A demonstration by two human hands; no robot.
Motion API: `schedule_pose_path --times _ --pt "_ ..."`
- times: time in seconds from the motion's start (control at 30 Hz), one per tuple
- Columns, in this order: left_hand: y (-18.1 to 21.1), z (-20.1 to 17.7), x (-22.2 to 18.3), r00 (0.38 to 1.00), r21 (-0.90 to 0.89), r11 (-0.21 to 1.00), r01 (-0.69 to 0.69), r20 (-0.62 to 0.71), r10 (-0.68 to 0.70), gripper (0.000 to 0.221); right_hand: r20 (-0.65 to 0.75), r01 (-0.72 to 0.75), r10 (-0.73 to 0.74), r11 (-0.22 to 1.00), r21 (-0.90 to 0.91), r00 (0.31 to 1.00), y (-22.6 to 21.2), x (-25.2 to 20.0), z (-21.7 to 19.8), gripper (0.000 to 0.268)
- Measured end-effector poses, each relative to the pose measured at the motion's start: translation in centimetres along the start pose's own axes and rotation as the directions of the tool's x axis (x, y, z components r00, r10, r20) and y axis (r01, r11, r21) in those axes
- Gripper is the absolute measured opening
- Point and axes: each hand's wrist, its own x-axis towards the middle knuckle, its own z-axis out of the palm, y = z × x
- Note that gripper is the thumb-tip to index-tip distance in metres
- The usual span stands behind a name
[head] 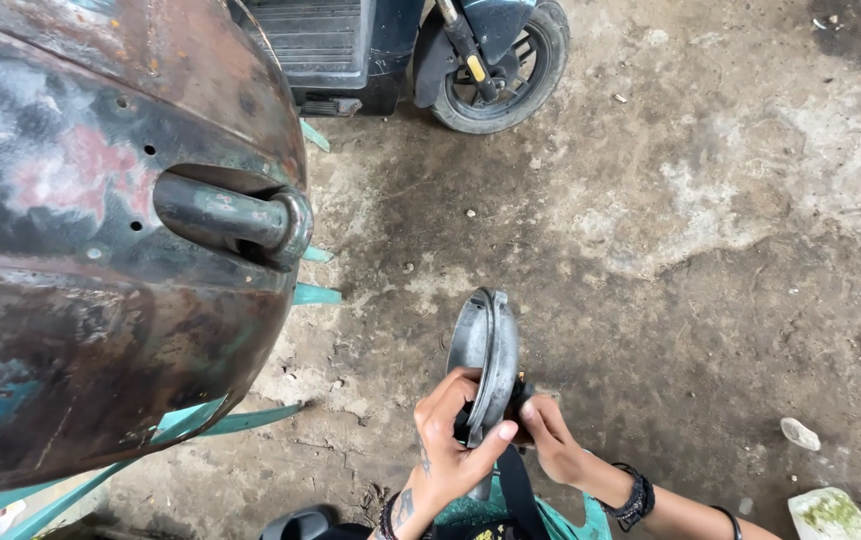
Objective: Inspecting and cleaning a motorcycle engine side cover using a small metal tool.
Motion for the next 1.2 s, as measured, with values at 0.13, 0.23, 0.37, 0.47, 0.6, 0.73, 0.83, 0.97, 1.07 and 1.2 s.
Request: schedule_pose_path --times 0.13,0.23,0.37,0.47,0.6,0.73,0.83,0.97,1.07,1.2 --pt "0.1 -0.2 0.2 1.0 -0.002 1.0 -0.015 0.01 0.015 0.043 0.025 -0.067 0.064 0.991 0.115 0.998 -3.7 1.5 1.2 0.053" --pt "0.7 -0.2 0.2 0.998 0.028 1.0 -0.008 0.056 0.007 0.039 -0.029 0.066 -0.065 0.997 0.046 0.997 -5.2 2.0 1.3 0.053" --pt "0.3 0.6 0.5 0.999 0.002 1.0 -0.014 0.047 0.013 0.039 -0.052 0.16 -0.159 0.987 0.023 0.986 -6.3 1.8 2.4 0.057" --pt "-0.3 0.7 0.6 0.999 0.004 1.0 -0.001 0.035 0.001 0.039 -0.014 -0.027 0.029 0.992 0.12 0.999 -3.7 0.3 2.1 0.057" --pt "-0.5 0.2 0.7 0.997 0.006 0.999 0.038 0.07 -0.039 0.033 -0.154 -0.071 0.1 0.981 0.182 0.983 -1.5 1.3 0.8 0.052" --pt "-0.8 0.7 0.5 0.998 -0.007 1.0 0.026 0.056 -0.026 0.039 -0.055 0.216 -0.212 0.971 0.098 0.976 -6.4 4.4 0.7 0.059" --pt "-0.5 1.0 0.5 0.997 -0.021 0.998 0.059 0.043 -0.058 0.04 -0.068 0.15 -0.148 0.988 0.036 0.987 -4.6 2.7 0.1 0.061" --pt "-0.6 0.9 0.3 0.998 -0.007 0.999 0.033 0.058 -0.033 0.041 -0.075 -0.176 0.19 0.97 0.167 0.979 -1.1 -0.2 0.8 0.054" --pt "-0.4 0.7 0.3 0.998 0.003 1.0 0.027 0.06 -0.027 0.038 -0.031 -0.156 0.164 0.971 0.179 0.986 -0.7 -0.2 1.1 0.056" --pt "0.3 0.0 0.7 0.996 0.008 0.999 0.031 0.089 -0.031 0.032 -0.199 -0.001 0.021 0.995 0.102 0.98 -1.3 2.0 0.0 0.049"
